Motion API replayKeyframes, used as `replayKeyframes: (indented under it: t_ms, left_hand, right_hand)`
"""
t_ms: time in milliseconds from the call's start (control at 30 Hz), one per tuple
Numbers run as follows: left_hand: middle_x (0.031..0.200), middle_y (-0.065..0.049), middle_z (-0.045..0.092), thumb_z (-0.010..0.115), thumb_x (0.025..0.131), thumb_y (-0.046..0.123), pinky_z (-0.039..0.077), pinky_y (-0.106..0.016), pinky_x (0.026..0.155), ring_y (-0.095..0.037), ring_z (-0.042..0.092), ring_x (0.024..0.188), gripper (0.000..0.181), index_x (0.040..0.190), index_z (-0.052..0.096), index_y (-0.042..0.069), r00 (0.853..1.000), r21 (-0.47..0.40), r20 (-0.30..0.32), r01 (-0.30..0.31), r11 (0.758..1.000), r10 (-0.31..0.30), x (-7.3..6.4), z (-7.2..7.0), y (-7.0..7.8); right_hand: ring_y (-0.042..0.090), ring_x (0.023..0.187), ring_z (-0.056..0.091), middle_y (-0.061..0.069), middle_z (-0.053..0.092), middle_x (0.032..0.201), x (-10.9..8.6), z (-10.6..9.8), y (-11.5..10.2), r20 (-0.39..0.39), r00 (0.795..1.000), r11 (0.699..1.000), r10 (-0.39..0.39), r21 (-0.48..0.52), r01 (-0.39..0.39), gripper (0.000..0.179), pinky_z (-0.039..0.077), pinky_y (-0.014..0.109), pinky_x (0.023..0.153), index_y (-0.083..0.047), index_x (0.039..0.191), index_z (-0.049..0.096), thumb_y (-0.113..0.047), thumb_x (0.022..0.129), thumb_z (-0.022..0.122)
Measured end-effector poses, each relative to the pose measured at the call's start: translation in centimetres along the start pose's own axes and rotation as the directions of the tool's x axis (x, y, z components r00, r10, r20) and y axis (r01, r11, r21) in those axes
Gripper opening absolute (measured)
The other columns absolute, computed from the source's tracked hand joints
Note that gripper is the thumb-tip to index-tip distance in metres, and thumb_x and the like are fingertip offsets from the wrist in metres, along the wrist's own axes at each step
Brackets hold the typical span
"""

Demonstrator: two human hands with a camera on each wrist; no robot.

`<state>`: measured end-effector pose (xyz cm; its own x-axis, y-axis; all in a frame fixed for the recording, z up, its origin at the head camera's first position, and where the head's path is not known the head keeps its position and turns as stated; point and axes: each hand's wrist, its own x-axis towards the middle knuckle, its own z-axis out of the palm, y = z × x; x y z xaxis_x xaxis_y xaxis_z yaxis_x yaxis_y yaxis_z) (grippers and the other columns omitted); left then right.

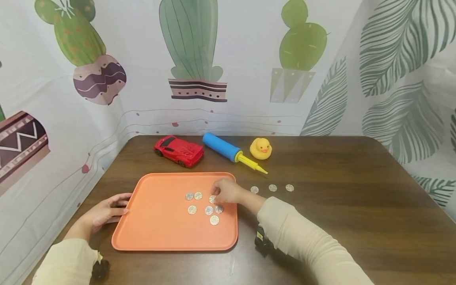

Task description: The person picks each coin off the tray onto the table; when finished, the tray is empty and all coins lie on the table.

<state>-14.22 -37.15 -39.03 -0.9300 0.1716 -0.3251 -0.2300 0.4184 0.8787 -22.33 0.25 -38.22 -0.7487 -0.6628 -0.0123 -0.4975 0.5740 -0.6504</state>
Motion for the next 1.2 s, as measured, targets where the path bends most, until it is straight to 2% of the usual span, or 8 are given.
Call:
replayKeyframes:
  t_ms: [233,567,667,867,1033,1200]
  left_hand:
    - [0.117,-0.027,0.031,0.058,0.082,0.012,0.046,-0.036,0.076,-0.015,0.052,0.089,0.067,0.130,0.016,-0.010,1.000,-0.006,0.007,-0.013,1.000,0.013,-0.03,0.16,-0.07]
    - [0.118,-0.027,0.032,0.056,0.083,0.011,0.047,-0.034,0.075,-0.013,0.052,0.088,0.066,0.131,0.015,-0.010,1.000,-0.002,0.005,-0.019,1.000,0.019,-0.02,0.05,-0.03]
    - [0.118,-0.027,0.032,0.055,0.084,0.011,0.047,-0.034,0.074,-0.013,0.052,0.088,0.065,0.131,0.015,-0.010,1.000,-0.006,0.008,-0.017,1.000,0.017,-0.02,0.04,-0.06]
    - [0.118,-0.028,0.031,0.055,0.084,0.011,0.047,-0.034,0.075,-0.012,0.052,0.088,0.066,0.131,0.015,-0.010,1.000,-0.007,0.006,-0.017,1.000,0.017,-0.05,0.08,-0.01]
    - [0.118,-0.027,0.032,0.055,0.084,0.011,0.047,-0.034,0.074,-0.012,0.052,0.088,0.066,0.131,0.015,-0.010,1.000,-0.008,0.003,-0.013,1.000,0.013,-0.03,0.10,-0.01]
    - [0.118,-0.027,0.032,0.056,0.083,0.011,0.047,-0.034,0.074,-0.013,0.053,0.087,0.066,0.131,0.015,-0.010,1.000,-0.007,-0.001,-0.009,1.000,0.009,0.02,0.16,-0.05]
  right_hand:
    - [0.012,0.069,0.046,-0.004,0.050,0.067,0.04,0.23,-0.52,0.000,1.000,0.993,0.001,-0.120,-0.002,0.013,0.039,0.021,0.063,-0.008,0.075,0.060,-0.006,0.067,0.069]
    - [0.012,0.067,0.046,-0.003,0.050,0.067,0.31,0.30,-0.91,0.014,0.998,0.984,0.063,-0.169,-0.060,0.014,0.039,0.021,0.060,-0.009,0.074,0.056,-0.008,0.068,0.069]
    - [0.012,0.067,0.046,-0.003,0.049,0.068,0.31,0.36,-0.88,0.009,0.998,0.985,0.059,-0.164,-0.057,0.016,0.039,0.021,0.060,-0.009,0.074,0.054,-0.006,0.068,0.069]
    - [0.011,0.064,0.046,-0.002,0.051,0.067,0.15,0.60,-0.77,-0.025,1.000,0.998,0.008,-0.067,-0.010,0.016,0.039,0.020,0.057,-0.008,0.072,0.052,0.002,0.068,0.064]
    - [0.009,0.060,0.045,-0.001,0.050,0.063,0.10,0.56,-0.70,-0.028,0.999,0.999,0.020,0.037,-0.019,0.014,0.038,0.019,0.053,-0.009,0.071,0.052,-0.001,0.072,0.063]
    - [0.010,0.056,0.046,-0.001,0.050,0.062,-0.06,-0.13,-0.52,-0.039,0.999,0.988,0.022,0.152,-0.016,0.014,0.039,0.019,0.049,-0.006,0.072,0.052,-0.001,0.072,0.065]
